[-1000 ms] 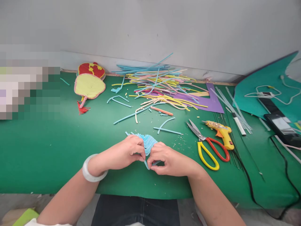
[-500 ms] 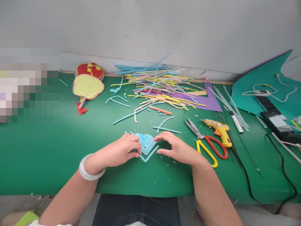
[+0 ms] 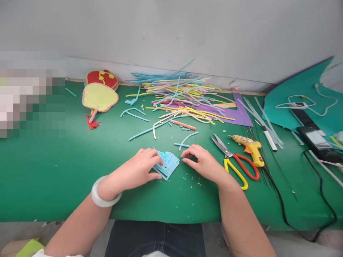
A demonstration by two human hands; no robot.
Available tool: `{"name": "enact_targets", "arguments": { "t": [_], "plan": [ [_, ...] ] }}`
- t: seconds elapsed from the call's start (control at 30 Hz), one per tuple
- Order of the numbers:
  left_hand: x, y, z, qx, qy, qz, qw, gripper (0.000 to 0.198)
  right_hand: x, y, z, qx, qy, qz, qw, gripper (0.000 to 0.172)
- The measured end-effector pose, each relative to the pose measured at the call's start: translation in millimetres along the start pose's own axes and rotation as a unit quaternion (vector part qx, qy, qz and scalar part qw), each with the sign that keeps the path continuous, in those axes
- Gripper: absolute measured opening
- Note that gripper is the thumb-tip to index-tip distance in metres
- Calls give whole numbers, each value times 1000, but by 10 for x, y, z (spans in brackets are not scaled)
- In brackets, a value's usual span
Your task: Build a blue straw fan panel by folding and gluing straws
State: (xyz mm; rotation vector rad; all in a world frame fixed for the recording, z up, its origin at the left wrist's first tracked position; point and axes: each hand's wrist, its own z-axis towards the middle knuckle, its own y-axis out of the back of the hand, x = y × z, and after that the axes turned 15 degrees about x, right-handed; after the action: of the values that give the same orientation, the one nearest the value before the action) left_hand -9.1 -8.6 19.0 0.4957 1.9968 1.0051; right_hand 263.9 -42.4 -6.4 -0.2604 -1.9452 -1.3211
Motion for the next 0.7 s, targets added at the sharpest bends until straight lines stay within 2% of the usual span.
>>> {"name": "enact_targets", "arguments": {
  "t": [0.13, 0.27, 0.37, 0.57, 0.7],
  "plan": [
    [97, 103, -61, -52, 36, -25, 998, 9, 41, -18, 1, 0, 18, -10, 1000, 5],
    [197, 117, -71, -60, 66, -4, 996, 16, 62, -64, 9, 18, 52, -13, 998, 7],
    [242, 87, -55, -76, 84, 5, 994, 17, 42, -67, 10, 16, 48, -25, 998, 14],
    [244, 121, -35, -178, 144, -8, 973, 17, -53, -13, 6, -52, -38, -28, 998, 14],
    [203, 155, -34, -263, 166, -30, 950, 18, -56, -3, 8, -51, -49, -32, 997, 13]
  ]
}}
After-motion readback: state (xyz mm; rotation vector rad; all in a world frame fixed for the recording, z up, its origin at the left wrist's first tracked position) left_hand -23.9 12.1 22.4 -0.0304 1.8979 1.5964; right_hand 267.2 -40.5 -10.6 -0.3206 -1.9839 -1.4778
